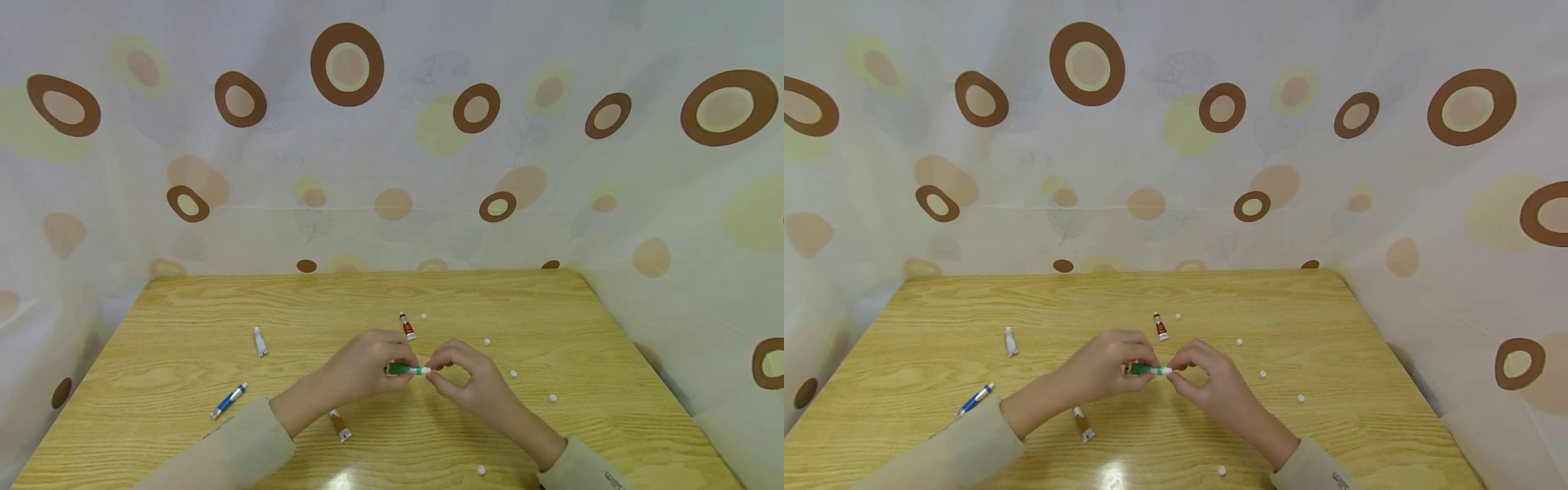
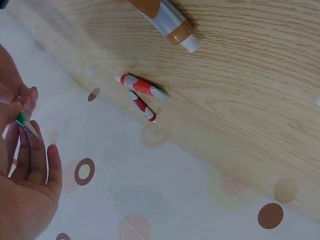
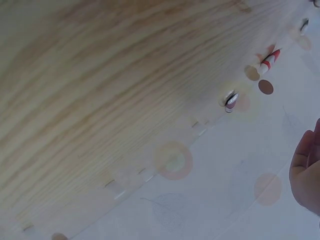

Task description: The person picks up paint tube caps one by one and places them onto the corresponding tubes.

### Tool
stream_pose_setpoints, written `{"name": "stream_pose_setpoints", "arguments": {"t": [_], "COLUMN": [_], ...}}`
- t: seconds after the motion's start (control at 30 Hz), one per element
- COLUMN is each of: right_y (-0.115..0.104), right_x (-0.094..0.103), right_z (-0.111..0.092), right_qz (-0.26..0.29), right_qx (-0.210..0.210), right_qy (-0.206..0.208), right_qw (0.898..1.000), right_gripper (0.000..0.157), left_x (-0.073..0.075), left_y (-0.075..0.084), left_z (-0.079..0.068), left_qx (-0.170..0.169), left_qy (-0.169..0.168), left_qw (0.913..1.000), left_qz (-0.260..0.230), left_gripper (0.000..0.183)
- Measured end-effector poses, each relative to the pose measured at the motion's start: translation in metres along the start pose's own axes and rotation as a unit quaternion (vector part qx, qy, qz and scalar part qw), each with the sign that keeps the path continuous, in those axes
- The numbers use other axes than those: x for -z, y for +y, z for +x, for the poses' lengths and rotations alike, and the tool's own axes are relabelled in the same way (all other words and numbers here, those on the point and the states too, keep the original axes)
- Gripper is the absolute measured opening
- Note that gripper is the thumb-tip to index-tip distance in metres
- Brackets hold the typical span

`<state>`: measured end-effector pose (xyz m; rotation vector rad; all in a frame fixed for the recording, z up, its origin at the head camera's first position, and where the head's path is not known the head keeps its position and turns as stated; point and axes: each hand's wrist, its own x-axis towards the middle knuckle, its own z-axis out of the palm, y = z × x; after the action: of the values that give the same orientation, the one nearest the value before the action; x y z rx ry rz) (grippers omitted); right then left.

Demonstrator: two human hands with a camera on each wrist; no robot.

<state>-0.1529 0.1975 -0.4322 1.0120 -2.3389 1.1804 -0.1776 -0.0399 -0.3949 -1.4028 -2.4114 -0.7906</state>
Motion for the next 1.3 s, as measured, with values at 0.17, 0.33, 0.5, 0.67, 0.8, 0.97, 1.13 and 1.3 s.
{"name": "stream_pose_setpoints", "arguments": {"t": [0.17, 0.33, 0.5, 0.67, 0.8, 0.97, 1.13, 1.3], "right_y": [0.0009, 0.0003, -0.0010, 0.0001, 0.0021, 0.0025, 0.0010, -0.0003], "right_x": [-0.0010, -0.0013, -0.0007, -0.0008, -0.0018, -0.0027, -0.0027, -0.0021], "right_z": [-0.0006, -0.0007, -0.0004, -0.0002, 0.0009, 0.0020, 0.0015, 0.0014], "right_qz": [0.004, -0.008, -0.024, -0.028, -0.026, -0.023, -0.017, -0.016], "right_qx": [-0.015, -0.016, 0.001, 0.017, 0.035, 0.041, 0.022, 0.010], "right_qy": [-0.008, -0.012, -0.003, 0.007, 0.010, 0.012, 0.004, -0.002], "right_qw": [1.000, 1.000, 1.000, 0.999, 0.999, 0.999, 1.000, 1.000], "right_gripper": [0.013, 0.019, 0.026, 0.031, 0.035, 0.033, 0.024, 0.020], "left_x": [-0.0002, -0.0007, -0.0005, -0.0004, -0.0003, -0.0009, -0.0009, -0.0005], "left_y": [-0.0004, -0.0015, -0.0025, -0.0037, -0.0038, -0.0045, -0.0040, -0.0031], "left_z": [-0.0002, -0.0015, -0.0025, -0.0035, -0.0029, -0.0023, -0.0023, -0.0022], "left_qx": [-0.005, 0.004, 0.017, 0.024, 0.019, 0.009, 0.004, 0.000], "left_qy": [0.003, -0.005, -0.011, -0.013, -0.012, -0.007, -0.002, 0.000], "left_qw": [1.0000, 1.0000, 0.9998, 0.9995, 0.9997, 0.9999, 1.0000, 0.9999], "left_qz": [0.003, 0.000, -0.008, -0.014, -0.012, -0.009, 0.001, 0.010], "left_gripper": [0.006, 0.006, 0.006, 0.006, 0.006, 0.006, 0.006, 0.006]}}
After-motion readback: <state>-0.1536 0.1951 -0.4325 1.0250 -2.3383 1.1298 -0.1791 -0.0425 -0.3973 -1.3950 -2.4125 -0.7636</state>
